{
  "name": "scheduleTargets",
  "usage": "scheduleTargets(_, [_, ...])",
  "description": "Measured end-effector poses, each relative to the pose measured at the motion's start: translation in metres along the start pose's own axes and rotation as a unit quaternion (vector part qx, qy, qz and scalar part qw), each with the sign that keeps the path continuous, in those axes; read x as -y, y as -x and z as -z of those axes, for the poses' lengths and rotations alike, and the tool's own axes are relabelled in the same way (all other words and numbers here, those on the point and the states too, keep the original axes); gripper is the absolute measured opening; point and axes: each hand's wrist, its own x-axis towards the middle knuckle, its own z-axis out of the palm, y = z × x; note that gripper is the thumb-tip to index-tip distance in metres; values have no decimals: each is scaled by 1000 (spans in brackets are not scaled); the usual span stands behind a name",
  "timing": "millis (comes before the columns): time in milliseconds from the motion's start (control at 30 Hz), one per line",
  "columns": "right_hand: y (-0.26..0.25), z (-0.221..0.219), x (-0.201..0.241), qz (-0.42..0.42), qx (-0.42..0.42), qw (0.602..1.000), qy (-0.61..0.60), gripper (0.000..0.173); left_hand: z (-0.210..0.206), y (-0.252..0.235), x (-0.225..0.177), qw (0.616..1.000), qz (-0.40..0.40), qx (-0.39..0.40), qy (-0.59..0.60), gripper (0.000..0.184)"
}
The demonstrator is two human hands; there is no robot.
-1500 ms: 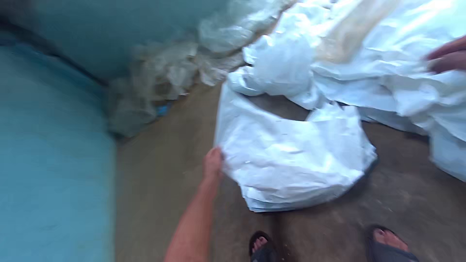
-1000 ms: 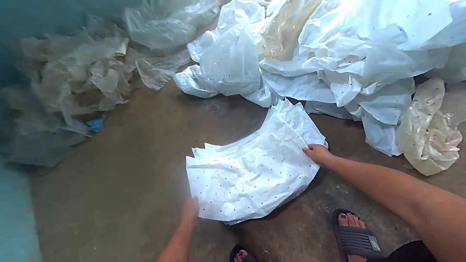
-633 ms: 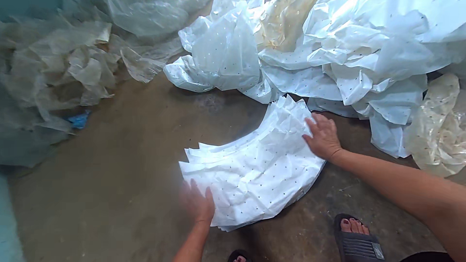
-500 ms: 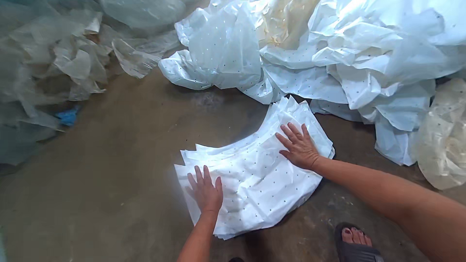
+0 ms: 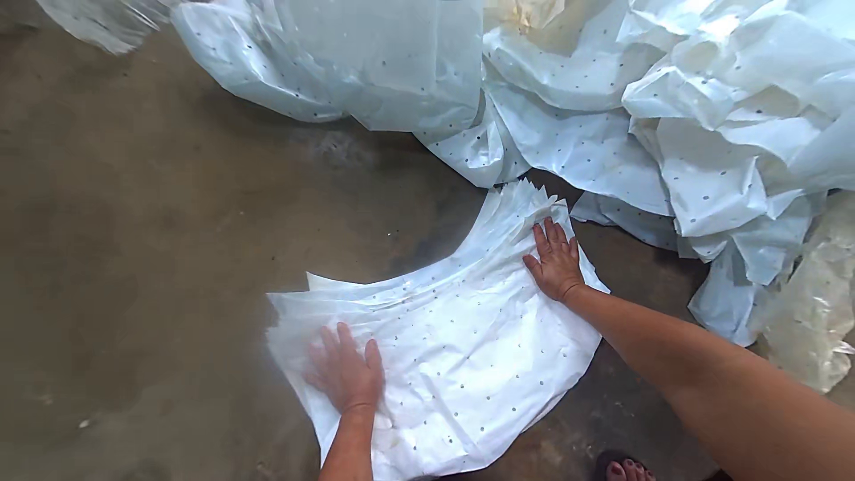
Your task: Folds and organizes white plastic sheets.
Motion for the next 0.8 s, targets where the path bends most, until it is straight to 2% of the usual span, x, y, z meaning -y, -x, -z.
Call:
scheduleTargets(167, [6, 34, -10, 45, 48, 992, -104, 72, 23, -5, -1, 997, -2, 81, -6, 71])
scheduleTargets(200, [11, 43, -15, 55, 23, 990, -125, 69, 32, -6, -4, 997, 10, 79, -4, 72])
scheduleTargets(267, [29, 57, -30, 62, -67, 982, -167, 61, 50, 2, -20, 999, 18, 25, 13, 70])
scheduleTargets(333, [43, 66, -53, 10, -103, 969, -223, 60, 66, 25, -47, 998, -14, -25, 56, 69])
scheduleTargets(400, [45, 62, -79, -85, -54, 944, -314, 66, 82, 59, -76, 993, -25, -20, 116, 67])
scheduleTargets(500, [41, 52, -89, -152, 70, 892, -421, 67, 93, 105, -96, 985, 46, 36, 163, 64])
scheduleTargets(567, [38, 47, -81, -143, 131, 898, -395, 76, 91, 125, -99, 979, 80, 72, 174, 62])
scheduleTargets(633, [35, 48, -75, -130, 172, 913, -347, 88, 87, 135, -103, 977, 72, 98, 175, 61])
scheduleTargets(667, [36, 46, -73, -128, 189, 912, -342, 89, 87, 138, -107, 977, 61, 107, 174, 60])
scheduleTargets(800, [66, 22, -60, -137, 215, 852, -457, 66, 90, 142, -138, 975, 4, 140, 173, 56])
